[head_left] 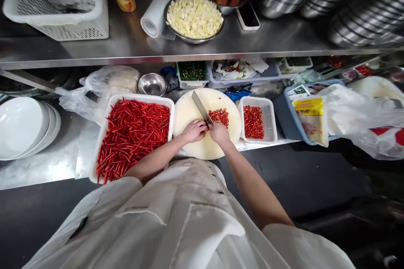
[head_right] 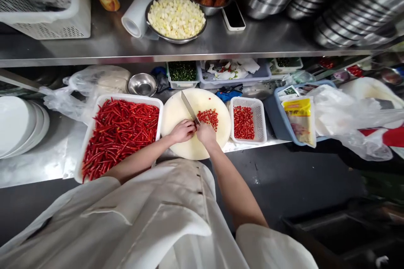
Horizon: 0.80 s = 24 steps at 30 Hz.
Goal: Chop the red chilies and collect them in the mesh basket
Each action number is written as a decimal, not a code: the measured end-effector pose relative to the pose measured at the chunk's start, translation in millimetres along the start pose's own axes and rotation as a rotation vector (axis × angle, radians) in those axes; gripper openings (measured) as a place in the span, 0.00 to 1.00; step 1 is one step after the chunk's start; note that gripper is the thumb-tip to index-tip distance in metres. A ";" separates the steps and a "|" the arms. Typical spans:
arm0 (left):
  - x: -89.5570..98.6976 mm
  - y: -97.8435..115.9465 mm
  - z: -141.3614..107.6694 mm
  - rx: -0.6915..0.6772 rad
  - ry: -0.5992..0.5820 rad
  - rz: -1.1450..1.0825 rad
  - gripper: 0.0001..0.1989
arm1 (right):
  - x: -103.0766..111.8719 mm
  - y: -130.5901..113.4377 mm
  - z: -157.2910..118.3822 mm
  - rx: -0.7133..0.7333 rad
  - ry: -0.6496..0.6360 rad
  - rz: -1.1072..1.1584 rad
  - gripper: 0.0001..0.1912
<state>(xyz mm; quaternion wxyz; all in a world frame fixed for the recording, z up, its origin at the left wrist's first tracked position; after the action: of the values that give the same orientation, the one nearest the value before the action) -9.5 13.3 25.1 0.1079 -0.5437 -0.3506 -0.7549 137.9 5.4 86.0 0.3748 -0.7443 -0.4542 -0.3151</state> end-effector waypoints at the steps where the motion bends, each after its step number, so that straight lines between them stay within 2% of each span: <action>1: 0.2 -0.2 -0.9 0.009 0.002 -0.001 0.07 | -0.3 -0.5 0.3 0.002 -0.012 0.000 0.20; 5: 0.7 0.5 -2.6 0.005 0.006 -0.005 0.07 | -1.2 -0.3 -2.3 0.042 -0.007 -0.009 0.20; 8: -0.1 1.3 -3.5 -0.013 -0.001 -0.002 0.08 | -6.1 0.2 -5.4 0.009 0.021 -0.011 0.21; 13: 3.4 0.6 -5.9 -0.008 -0.013 0.007 0.07 | -8.4 -6.0 -5.2 0.041 -0.025 0.018 0.19; 18: 5.7 -0.4 -9.7 -0.051 -0.019 0.008 0.07 | -10.3 -6.6 -6.0 0.020 0.019 0.003 0.20; 24: 9.3 -2.7 -12.1 -0.049 -0.024 0.001 0.07 | -12.8 -12.5 -9.8 0.061 -0.012 -0.006 0.20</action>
<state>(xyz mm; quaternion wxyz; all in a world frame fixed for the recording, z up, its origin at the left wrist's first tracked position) -23.6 9.5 30.4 0.0905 -0.5554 -0.3330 -0.7566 120.3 -4.7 84.2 0.3938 -0.7331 -0.4679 -0.2977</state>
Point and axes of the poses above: each hand's wrist, its own z-axis towards the middle knuckle, its own x-axis out of the back of the hand, y = z × x, the point moved 5 cm from there along z, towards the middle knuckle, and after that the axes turned 6 degrees about z, right-handed, at the moved point
